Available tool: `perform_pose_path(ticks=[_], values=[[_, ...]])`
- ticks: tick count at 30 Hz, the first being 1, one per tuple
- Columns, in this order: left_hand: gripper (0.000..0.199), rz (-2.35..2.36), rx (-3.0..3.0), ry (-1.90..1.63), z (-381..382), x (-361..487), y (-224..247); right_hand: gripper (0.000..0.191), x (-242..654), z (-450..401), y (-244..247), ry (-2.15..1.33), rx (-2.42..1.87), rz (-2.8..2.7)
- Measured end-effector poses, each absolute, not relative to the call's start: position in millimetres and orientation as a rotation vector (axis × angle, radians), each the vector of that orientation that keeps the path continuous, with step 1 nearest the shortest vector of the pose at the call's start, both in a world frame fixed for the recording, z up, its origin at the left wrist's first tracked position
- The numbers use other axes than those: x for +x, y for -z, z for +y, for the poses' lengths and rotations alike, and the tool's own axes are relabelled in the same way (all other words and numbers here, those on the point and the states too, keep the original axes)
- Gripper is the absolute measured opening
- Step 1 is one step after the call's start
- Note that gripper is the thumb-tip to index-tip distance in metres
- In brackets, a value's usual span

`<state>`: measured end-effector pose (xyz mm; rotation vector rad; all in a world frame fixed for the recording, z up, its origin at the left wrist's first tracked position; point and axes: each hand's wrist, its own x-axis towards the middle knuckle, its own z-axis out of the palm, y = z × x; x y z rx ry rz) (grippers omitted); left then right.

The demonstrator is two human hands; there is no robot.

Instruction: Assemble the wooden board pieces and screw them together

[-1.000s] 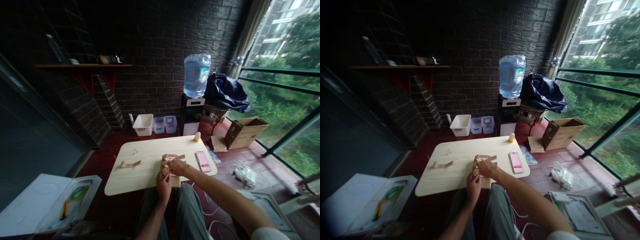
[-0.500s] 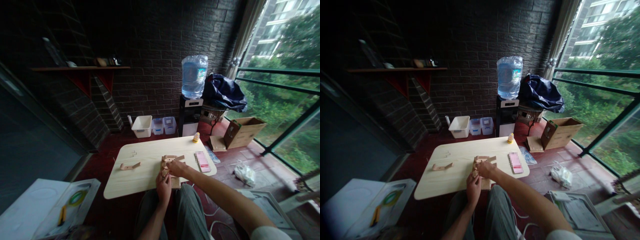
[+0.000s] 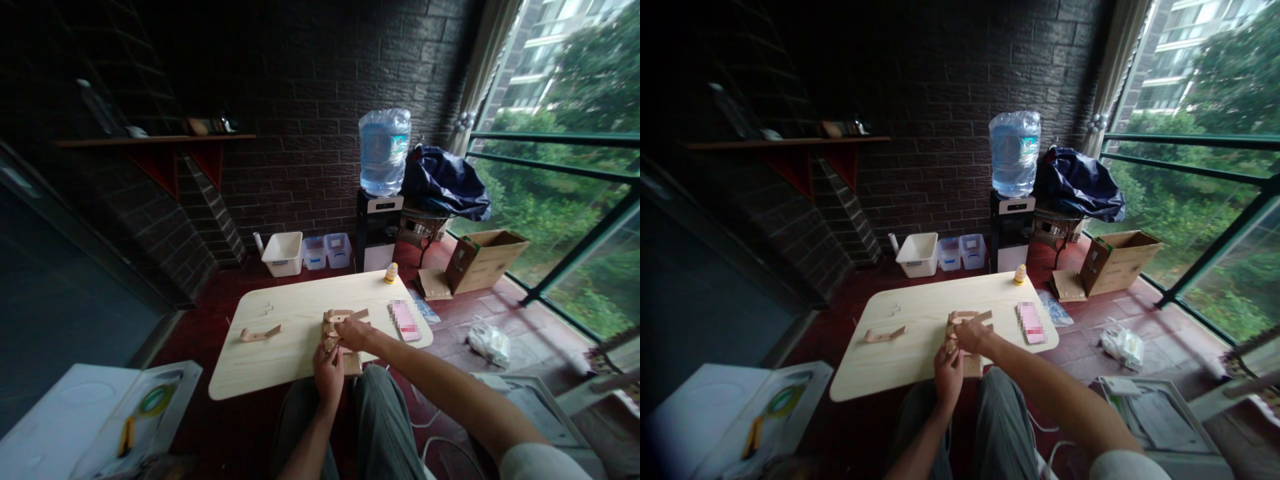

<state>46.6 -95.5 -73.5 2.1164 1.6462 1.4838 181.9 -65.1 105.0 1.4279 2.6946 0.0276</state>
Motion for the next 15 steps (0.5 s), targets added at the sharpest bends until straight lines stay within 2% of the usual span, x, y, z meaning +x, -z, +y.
perform_pose_path(ticks=[8, 15], values=[[0.024, 1.653, 2.127, -1.484, -95.0, 46.1, 75.8, 0.024, 180.1, -62.3, -99.6, -0.154, 1.315, 2.683], [0.024, 1.693, 2.13, -1.484, -94.3, 46.5, 77.7, 0.018, 180.7, -63.5, -102.6, 0.025, 1.405, 2.692]])
